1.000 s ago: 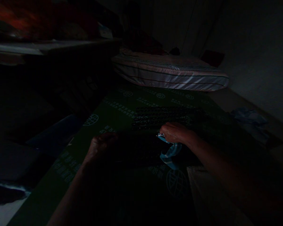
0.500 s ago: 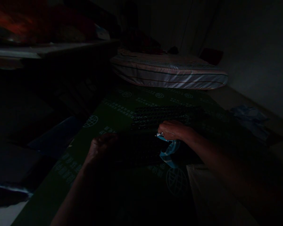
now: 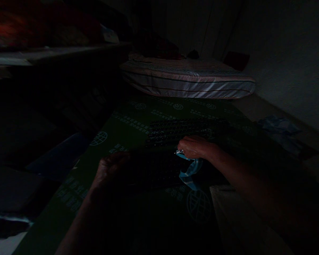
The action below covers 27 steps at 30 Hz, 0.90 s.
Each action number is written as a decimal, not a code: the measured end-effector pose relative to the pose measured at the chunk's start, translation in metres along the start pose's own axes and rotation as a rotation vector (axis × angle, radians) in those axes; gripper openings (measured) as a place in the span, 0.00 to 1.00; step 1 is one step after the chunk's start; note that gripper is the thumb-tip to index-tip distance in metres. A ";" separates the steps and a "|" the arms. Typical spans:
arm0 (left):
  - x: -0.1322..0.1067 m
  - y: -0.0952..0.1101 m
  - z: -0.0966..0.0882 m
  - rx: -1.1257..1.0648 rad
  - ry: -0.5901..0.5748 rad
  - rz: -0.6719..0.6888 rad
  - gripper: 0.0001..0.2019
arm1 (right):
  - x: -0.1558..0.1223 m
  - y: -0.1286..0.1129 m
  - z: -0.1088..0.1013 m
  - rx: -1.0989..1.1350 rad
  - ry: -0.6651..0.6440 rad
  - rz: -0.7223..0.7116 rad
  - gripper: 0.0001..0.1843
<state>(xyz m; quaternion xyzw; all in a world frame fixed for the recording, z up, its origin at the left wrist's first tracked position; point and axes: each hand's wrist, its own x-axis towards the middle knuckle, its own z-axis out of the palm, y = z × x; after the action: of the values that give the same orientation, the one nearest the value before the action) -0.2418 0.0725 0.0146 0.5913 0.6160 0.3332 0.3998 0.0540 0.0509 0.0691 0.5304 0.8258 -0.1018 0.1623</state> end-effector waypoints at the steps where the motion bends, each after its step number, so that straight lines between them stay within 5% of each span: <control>1: 0.000 0.001 0.000 -0.020 -0.011 -0.026 0.15 | 0.000 0.000 0.000 -0.003 0.000 0.010 0.12; 27: -0.002 0.002 0.001 -0.084 -0.026 -0.093 0.15 | -0.015 0.001 0.009 0.042 0.040 0.086 0.12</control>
<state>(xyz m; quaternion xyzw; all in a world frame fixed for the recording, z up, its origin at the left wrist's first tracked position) -0.2398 0.0707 0.0160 0.5490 0.6231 0.3322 0.4472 0.0616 0.0359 0.0663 0.5707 0.8030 -0.1011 0.1389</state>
